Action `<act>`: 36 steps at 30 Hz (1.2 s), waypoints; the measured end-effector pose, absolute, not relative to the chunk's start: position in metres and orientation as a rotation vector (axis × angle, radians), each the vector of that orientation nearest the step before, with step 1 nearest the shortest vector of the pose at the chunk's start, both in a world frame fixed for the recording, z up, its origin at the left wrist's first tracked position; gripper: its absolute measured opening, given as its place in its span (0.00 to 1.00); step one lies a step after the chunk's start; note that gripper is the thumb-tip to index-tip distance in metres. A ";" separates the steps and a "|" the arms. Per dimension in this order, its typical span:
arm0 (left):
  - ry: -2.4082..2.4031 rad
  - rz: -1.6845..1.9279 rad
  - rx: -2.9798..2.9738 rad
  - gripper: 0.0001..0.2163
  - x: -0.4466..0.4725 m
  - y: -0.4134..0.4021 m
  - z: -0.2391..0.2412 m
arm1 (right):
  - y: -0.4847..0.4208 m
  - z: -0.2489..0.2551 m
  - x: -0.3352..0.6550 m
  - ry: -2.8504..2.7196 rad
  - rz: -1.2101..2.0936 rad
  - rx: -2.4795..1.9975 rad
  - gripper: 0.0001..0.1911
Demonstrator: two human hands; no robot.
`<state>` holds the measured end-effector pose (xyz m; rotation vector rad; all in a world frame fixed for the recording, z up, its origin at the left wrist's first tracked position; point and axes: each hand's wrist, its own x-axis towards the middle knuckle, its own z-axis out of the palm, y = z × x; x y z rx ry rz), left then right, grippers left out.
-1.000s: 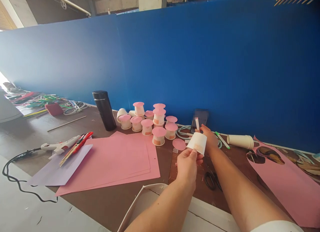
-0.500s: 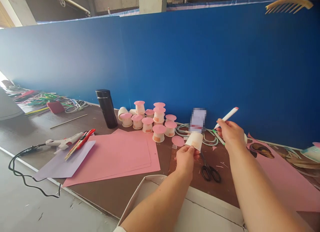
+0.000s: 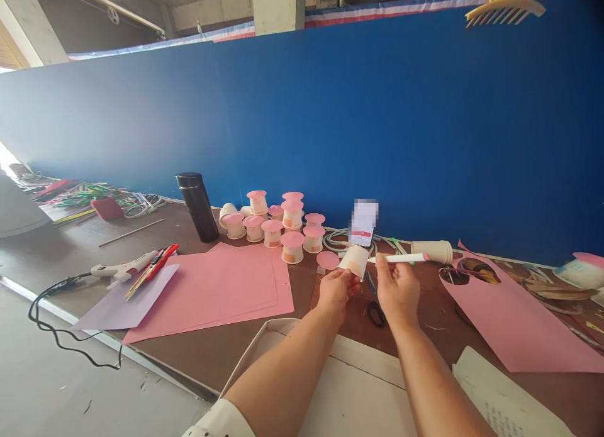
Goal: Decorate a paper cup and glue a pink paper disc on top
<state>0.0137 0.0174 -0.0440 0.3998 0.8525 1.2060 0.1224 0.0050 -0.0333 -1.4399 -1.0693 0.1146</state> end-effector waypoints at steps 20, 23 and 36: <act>0.837 1.204 0.479 0.09 0.012 0.015 -0.041 | 0.003 -0.046 0.122 -1.297 -0.055 -1.512 0.30; 0.838 1.194 0.499 0.07 0.011 0.014 -0.040 | 0.003 -0.046 0.122 -1.301 -0.070 -1.503 0.30; 0.898 1.168 0.653 0.06 0.016 0.015 -0.050 | 0.003 -0.046 0.122 -1.314 -0.090 -1.527 0.32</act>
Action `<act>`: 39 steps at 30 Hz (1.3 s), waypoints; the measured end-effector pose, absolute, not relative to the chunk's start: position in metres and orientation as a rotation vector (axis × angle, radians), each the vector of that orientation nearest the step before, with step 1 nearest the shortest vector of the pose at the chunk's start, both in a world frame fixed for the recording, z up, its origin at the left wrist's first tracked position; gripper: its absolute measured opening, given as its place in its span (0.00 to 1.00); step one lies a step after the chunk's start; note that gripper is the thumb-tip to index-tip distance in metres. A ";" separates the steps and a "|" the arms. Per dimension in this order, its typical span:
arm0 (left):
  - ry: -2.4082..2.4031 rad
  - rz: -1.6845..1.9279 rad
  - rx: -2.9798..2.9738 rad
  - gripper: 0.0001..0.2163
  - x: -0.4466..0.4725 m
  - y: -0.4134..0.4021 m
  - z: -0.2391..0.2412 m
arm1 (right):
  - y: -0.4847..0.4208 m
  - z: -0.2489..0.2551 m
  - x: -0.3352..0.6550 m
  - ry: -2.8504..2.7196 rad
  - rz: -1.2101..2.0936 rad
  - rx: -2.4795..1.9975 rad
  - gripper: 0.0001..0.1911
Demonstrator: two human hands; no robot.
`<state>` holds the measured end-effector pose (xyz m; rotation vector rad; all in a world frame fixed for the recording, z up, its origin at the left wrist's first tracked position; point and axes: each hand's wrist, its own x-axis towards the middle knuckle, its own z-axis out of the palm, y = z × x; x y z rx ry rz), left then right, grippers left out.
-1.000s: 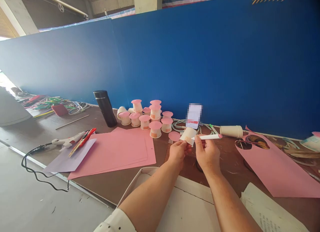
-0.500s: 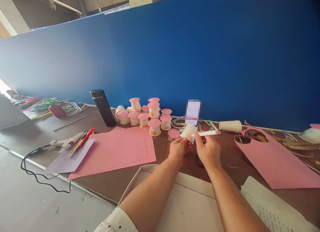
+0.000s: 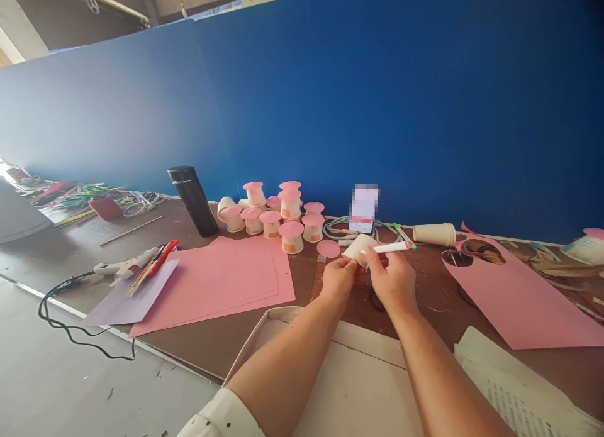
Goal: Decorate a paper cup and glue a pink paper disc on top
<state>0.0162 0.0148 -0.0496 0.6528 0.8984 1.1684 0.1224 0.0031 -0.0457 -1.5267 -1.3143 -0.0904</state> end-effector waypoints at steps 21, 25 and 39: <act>0.849 1.196 0.406 0.07 0.007 0.015 -0.033 | 0.000 -0.042 0.120 -1.303 -0.084 -1.541 0.30; 0.822 1.158 0.462 0.07 0.008 0.014 -0.035 | -0.001 -0.039 0.118 -1.330 -0.041 -1.541 0.31; 0.821 1.183 0.521 0.07 0.009 0.013 -0.035 | -0.005 -0.035 0.111 -1.335 -0.119 -1.562 0.28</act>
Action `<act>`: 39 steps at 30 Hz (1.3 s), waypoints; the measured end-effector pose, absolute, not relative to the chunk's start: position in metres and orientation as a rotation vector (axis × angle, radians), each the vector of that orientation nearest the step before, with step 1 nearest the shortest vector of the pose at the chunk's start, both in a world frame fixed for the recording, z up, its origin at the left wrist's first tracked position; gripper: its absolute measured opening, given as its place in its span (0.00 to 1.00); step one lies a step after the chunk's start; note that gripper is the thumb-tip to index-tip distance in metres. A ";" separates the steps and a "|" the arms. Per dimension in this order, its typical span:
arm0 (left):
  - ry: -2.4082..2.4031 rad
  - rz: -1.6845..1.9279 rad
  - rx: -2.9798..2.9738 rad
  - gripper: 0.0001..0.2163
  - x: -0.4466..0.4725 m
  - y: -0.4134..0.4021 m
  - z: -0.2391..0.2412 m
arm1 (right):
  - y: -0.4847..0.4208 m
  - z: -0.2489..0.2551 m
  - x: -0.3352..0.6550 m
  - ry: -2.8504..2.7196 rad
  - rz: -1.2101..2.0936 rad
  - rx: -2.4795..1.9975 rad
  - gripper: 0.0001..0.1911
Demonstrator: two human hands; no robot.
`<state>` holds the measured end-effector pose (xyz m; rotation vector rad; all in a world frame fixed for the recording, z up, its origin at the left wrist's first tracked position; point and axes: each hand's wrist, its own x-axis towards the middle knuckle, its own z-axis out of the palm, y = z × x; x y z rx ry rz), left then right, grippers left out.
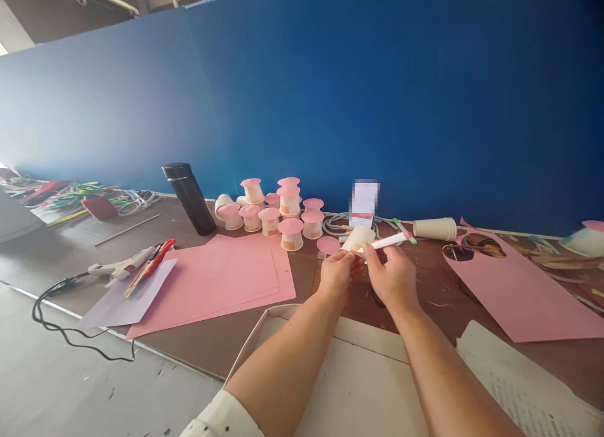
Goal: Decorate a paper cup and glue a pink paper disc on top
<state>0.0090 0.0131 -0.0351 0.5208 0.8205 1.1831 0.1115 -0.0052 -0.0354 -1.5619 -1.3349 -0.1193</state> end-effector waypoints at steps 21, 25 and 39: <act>0.630 1.229 0.472 0.06 0.007 0.005 -0.023 | -0.031 -0.019 0.107 -1.278 -0.184 -1.477 0.25; 0.619 1.219 0.472 0.05 0.007 0.004 -0.023 | -0.029 -0.021 0.108 -1.304 -0.222 -1.467 0.25; 0.616 1.225 0.474 0.05 0.007 0.003 -0.023 | -0.028 -0.021 0.110 -1.342 -0.277 -1.424 0.23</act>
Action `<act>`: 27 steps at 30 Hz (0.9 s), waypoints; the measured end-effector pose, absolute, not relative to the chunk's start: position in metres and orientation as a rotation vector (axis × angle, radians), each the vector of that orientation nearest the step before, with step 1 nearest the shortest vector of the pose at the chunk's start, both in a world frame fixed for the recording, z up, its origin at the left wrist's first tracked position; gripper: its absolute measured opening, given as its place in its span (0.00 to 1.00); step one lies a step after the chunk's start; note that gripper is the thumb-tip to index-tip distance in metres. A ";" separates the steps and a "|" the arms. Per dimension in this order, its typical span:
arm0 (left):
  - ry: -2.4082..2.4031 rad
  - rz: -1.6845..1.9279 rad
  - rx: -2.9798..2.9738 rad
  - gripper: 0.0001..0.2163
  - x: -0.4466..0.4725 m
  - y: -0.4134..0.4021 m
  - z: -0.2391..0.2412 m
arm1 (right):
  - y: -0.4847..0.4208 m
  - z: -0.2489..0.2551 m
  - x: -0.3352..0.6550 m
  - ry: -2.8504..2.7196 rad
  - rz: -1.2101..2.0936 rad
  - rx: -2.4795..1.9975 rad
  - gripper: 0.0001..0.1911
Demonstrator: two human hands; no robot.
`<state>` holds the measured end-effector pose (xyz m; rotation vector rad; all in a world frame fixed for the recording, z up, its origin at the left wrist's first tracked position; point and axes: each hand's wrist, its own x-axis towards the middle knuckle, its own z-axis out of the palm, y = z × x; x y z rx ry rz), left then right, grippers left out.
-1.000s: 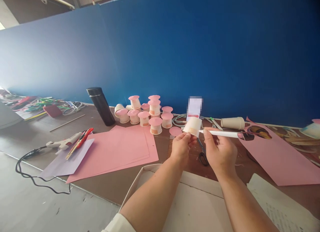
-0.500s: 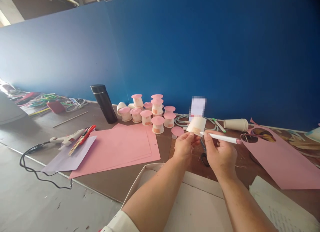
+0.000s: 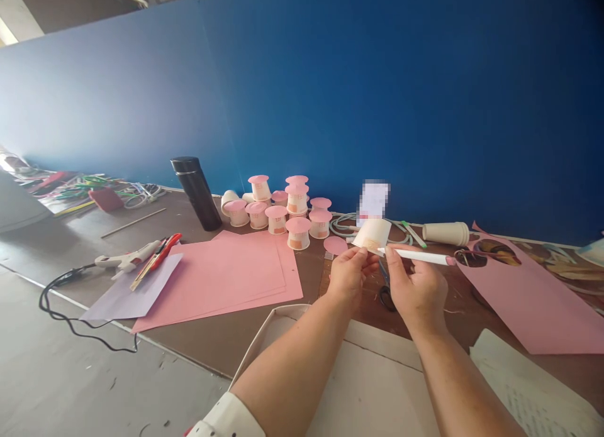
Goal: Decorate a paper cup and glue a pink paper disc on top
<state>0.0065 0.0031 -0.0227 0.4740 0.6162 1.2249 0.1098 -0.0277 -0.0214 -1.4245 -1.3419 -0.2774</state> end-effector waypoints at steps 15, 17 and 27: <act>0.643 1.203 0.441 0.09 0.007 0.003 -0.021 | -0.026 -0.023 0.110 -1.347 -0.249 -1.417 0.22; 0.633 1.206 0.428 0.08 0.007 0.003 -0.020 | -0.027 -0.023 0.110 -1.307 -0.250 -1.426 0.22; 0.633 1.196 0.373 0.07 0.007 0.004 -0.019 | -0.027 -0.025 0.111 -1.276 -0.223 -1.437 0.21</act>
